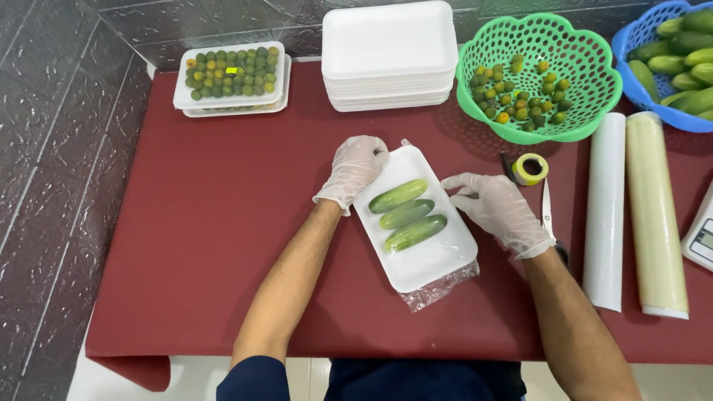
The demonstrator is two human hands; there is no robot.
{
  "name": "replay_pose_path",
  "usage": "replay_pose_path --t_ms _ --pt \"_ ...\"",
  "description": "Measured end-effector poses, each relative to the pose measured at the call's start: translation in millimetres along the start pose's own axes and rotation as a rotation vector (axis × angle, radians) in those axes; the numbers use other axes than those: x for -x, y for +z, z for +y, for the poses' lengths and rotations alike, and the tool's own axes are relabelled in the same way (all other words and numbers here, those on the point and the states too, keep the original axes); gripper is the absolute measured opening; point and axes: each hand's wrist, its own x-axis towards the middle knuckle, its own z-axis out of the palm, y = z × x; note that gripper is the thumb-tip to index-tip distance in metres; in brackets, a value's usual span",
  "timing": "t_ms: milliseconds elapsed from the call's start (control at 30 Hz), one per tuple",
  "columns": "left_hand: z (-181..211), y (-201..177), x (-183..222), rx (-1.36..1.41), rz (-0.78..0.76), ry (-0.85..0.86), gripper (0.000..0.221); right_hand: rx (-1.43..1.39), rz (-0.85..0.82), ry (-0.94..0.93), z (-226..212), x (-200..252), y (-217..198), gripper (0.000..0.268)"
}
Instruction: Wrapping a tray of cucumbers with plastic wrap and applying a yellow tape label.
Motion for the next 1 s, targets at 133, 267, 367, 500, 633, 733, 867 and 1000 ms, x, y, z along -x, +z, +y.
replay_pose_path --t_ms 133,267,367,500,633,733,867,1000 --pt "5 5 -6 -0.015 -0.007 0.014 0.016 0.007 0.000 0.005 3 0 0 0.037" --pt "12 7 -7 -0.030 -0.020 0.027 0.016 0.087 -0.032 0.011 12 -6 2 0.033" --pt "15 10 -8 -0.033 -0.020 0.031 0.016 0.105 -0.047 -0.013 15 -7 0 0.025" --pt "16 17 -13 -0.021 -0.010 0.028 0.016 0.089 -0.062 -0.053 18 -5 -2 0.015" --pt "22 18 -11 -0.037 -0.010 0.046 0.016 0.094 -0.073 -0.049 24 -9 -1 0.014" --pt "20 22 -14 -0.051 -0.011 0.058 0.016 0.057 -0.078 -0.044 26 -9 -1 0.015" --pt "8 33 -21 -0.061 0.046 0.123 0.012 0.117 -0.118 -0.046 27 -10 -3 0.014" --pt "0 38 -25 -0.023 0.114 0.206 0.009 0.139 -0.137 -0.033 22 -8 -4 0.014"
